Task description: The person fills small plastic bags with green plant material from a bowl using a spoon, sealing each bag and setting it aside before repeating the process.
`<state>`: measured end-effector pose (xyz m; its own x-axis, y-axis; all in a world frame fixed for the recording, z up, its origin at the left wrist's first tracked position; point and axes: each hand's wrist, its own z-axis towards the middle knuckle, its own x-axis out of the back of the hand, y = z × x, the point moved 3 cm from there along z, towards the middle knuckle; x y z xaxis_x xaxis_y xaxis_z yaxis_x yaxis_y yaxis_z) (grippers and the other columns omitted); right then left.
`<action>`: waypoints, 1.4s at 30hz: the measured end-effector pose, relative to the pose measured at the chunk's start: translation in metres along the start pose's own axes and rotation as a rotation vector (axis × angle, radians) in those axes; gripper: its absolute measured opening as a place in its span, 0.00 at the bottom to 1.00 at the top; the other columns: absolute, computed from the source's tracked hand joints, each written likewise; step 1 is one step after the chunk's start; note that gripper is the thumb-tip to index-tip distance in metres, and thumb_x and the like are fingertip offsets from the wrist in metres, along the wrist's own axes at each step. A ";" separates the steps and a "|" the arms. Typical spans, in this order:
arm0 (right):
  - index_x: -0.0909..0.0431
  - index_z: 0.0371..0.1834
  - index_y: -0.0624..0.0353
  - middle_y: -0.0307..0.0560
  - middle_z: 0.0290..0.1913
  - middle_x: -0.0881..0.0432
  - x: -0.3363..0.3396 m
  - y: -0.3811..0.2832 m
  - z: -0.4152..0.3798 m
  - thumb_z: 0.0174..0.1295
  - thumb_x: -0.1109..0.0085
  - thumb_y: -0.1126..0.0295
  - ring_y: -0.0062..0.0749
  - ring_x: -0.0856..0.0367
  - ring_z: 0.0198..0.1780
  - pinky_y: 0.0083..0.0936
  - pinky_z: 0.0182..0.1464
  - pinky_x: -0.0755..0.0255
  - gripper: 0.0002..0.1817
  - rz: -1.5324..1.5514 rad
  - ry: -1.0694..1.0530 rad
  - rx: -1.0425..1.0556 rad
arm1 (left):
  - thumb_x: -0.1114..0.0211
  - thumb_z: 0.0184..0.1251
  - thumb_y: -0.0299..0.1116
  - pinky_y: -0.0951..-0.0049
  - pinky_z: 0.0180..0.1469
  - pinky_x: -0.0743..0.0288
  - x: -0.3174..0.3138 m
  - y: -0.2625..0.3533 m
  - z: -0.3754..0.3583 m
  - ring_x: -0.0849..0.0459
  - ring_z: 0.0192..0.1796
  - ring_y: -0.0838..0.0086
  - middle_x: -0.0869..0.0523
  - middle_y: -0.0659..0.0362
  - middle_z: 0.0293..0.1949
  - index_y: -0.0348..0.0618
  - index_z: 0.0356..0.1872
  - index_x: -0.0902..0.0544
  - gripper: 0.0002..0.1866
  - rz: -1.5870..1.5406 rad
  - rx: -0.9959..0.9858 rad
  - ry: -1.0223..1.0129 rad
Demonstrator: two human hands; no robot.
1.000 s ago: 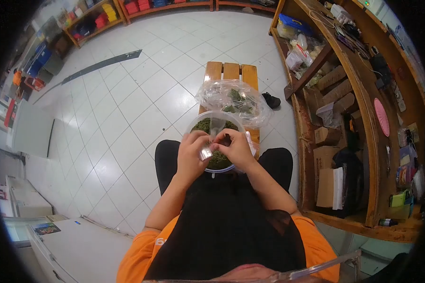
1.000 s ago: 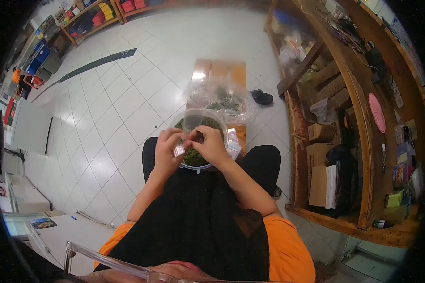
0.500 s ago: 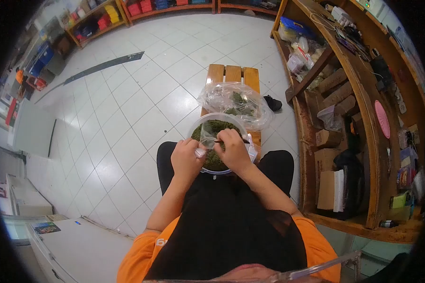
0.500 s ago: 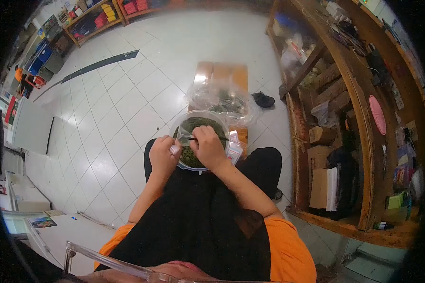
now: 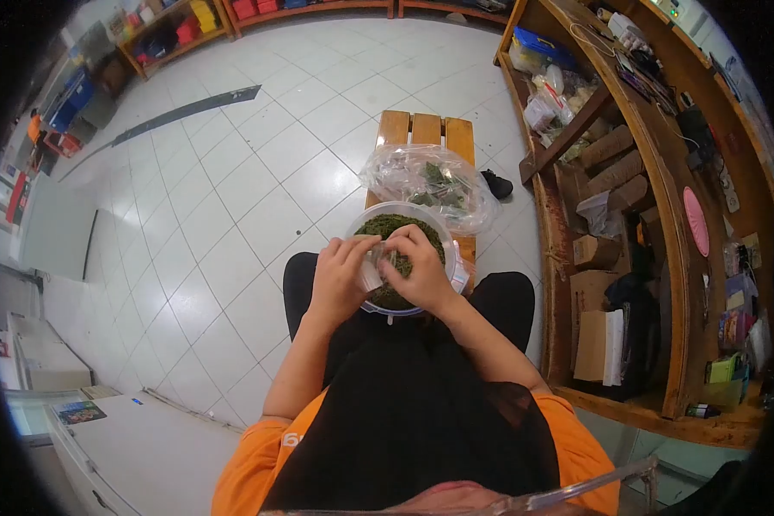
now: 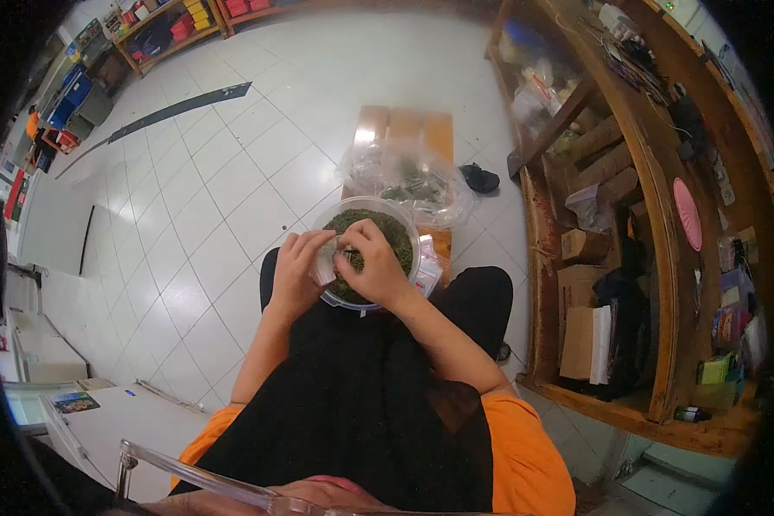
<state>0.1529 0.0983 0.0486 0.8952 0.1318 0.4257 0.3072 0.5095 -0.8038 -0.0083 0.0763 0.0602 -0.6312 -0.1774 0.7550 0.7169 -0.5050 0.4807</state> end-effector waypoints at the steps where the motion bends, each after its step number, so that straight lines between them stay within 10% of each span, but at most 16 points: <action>1: 0.24 0.37 0.62 0.54 0.46 0.27 -0.001 0.003 0.001 0.56 0.41 0.78 0.49 0.26 0.49 0.35 0.52 0.30 0.06 0.077 0.012 -0.025 | 0.24 0.43 0.26 0.60 0.51 0.27 0.001 -0.005 -0.001 0.21 0.48 0.56 0.18 0.54 0.49 0.45 0.55 0.23 0.32 -0.027 0.015 0.069; 6: 0.25 0.41 0.63 0.56 0.42 0.28 0.021 0.031 0.005 0.65 0.47 0.73 0.52 0.29 0.44 0.40 0.50 0.33 0.05 -0.296 0.222 0.091 | 0.22 0.45 0.25 0.66 0.57 0.29 0.006 -0.035 -0.015 0.20 0.52 0.65 0.18 0.54 0.50 0.41 0.58 0.24 0.33 -0.247 0.189 0.201; 9: 0.23 0.50 0.64 0.60 0.44 0.25 0.017 0.063 -0.005 0.68 0.46 0.72 0.55 0.23 0.43 0.41 0.44 0.29 0.11 -0.320 0.081 -0.199 | 0.22 0.49 0.26 0.70 0.59 0.28 0.006 -0.051 -0.023 0.21 0.56 0.70 0.18 0.55 0.54 0.39 0.61 0.26 0.34 -0.422 0.346 0.235; 19: 0.19 0.41 0.67 0.55 0.35 0.17 0.007 0.083 -0.016 0.69 0.45 0.70 0.45 0.16 0.38 0.34 0.39 0.25 0.10 -0.146 0.202 -0.239 | 0.21 0.47 0.27 0.69 0.58 0.27 0.001 -0.059 -0.030 0.18 0.53 0.69 0.16 0.54 0.52 0.37 0.60 0.25 0.35 -0.516 0.471 0.239; 28: 0.28 0.43 0.71 0.55 0.44 0.20 0.031 0.116 -0.021 0.76 0.53 0.66 0.38 0.14 0.37 0.33 0.39 0.14 0.14 0.709 0.450 -0.731 | 0.21 0.45 0.28 0.67 0.59 0.28 -0.008 -0.047 -0.024 0.19 0.54 0.65 0.16 0.55 0.51 0.41 0.59 0.24 0.35 -0.493 0.361 0.183; 36: 0.27 0.44 0.65 0.50 0.39 0.19 0.058 0.051 -0.008 0.76 0.53 0.66 0.35 0.15 0.39 0.31 0.44 0.17 0.12 0.657 0.459 -0.416 | 0.20 0.42 0.33 0.61 0.53 0.26 -0.025 -0.011 0.010 0.20 0.50 0.57 0.15 0.56 0.47 0.44 0.55 0.21 0.33 -0.168 0.145 -0.039; 38: 0.25 0.44 0.64 0.49 0.41 0.18 0.060 0.010 -0.003 0.75 0.52 0.70 0.37 0.15 0.43 0.33 0.49 0.19 0.09 -0.061 0.238 0.013 | 0.20 0.43 0.33 0.62 0.54 0.26 -0.037 -0.011 0.013 0.20 0.50 0.57 0.15 0.55 0.48 0.43 0.55 0.21 0.33 -0.196 0.129 -0.026; 42: 0.23 0.44 0.64 0.52 0.44 0.19 0.056 -0.030 0.004 0.71 0.49 0.76 0.39 0.17 0.45 0.34 0.52 0.24 0.05 -0.073 0.113 0.385 | 0.20 0.43 0.31 0.63 0.57 0.26 -0.056 -0.022 0.007 0.19 0.53 0.59 0.16 0.53 0.48 0.42 0.56 0.22 0.33 -0.372 0.253 0.069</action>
<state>0.1924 0.0932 0.0982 0.9118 0.0005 0.4105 0.2471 0.7980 -0.5497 0.0136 0.1032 0.0105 -0.8715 -0.0832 0.4832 0.4822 -0.3240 0.8139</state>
